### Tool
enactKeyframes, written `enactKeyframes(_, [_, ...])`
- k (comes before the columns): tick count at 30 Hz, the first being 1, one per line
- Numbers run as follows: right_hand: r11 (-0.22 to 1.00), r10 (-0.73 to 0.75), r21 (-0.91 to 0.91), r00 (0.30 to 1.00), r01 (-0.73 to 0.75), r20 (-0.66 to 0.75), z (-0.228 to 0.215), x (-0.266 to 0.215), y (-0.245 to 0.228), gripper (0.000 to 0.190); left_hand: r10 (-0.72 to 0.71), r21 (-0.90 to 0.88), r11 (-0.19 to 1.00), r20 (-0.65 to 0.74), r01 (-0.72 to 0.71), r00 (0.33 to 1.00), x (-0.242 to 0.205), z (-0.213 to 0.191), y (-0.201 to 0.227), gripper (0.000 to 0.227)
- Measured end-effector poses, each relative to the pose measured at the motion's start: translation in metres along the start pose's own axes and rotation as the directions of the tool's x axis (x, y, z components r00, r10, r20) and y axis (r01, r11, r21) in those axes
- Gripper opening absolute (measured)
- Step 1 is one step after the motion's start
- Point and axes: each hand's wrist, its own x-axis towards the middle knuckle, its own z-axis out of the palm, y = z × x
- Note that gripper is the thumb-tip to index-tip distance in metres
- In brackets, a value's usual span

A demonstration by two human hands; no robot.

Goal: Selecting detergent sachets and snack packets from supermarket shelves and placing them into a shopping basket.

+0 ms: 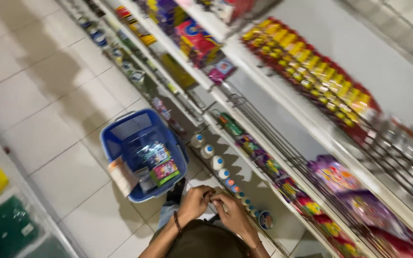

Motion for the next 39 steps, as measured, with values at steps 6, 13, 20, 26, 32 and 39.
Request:
enactKeyframes(6, [0.984, -0.159, -0.055, 0.971, 0.171, 0.177, 0.041, 0.081, -0.033, 0.017, -0.099, 0.114, 0.987, -0.152, 0.117, 0.983, 0.000, -0.079, -0.028, 0.018])
enactKeyframes(13, [0.991, -0.118, -0.005, 0.896, 0.133, 0.429, 0.130, 0.141, 0.007, 0.023, -0.347, 0.146, 0.915, -0.188, 0.375, 0.919, -0.023, -0.119, -0.123, 0.025])
enactKeyframes(20, [0.970, -0.022, -0.188, 0.821, 0.156, 0.570, 0.205, 0.195, 0.075, 0.035, -0.546, 0.073, 0.830, -0.096, 0.553, 0.832, -0.030, -0.145, -0.192, 0.026])
enactKeyframes(26, [0.950, 0.098, -0.300, 0.823, 0.091, 0.559, 0.268, 0.255, 0.166, 0.040, -0.607, -0.031, 0.792, -0.156, 0.610, 0.780, -0.018, -0.142, -0.261, 0.025])
enactKeyframes(32, [0.923, 0.107, -0.370, 0.850, 0.109, 0.516, 0.346, 0.297, 0.292, 0.052, -0.701, -0.115, 0.709, -0.225, 0.696, 0.677, 0.004, -0.139, -0.298, 0.027])
enactKeyframes(39, [0.801, 0.206, -0.558, 0.773, 0.220, 0.600, 0.380, 0.355, 0.315, 0.065, -0.715, -0.178, 0.693, -0.293, 0.699, 0.634, 0.001, -0.105, -0.331, 0.027])
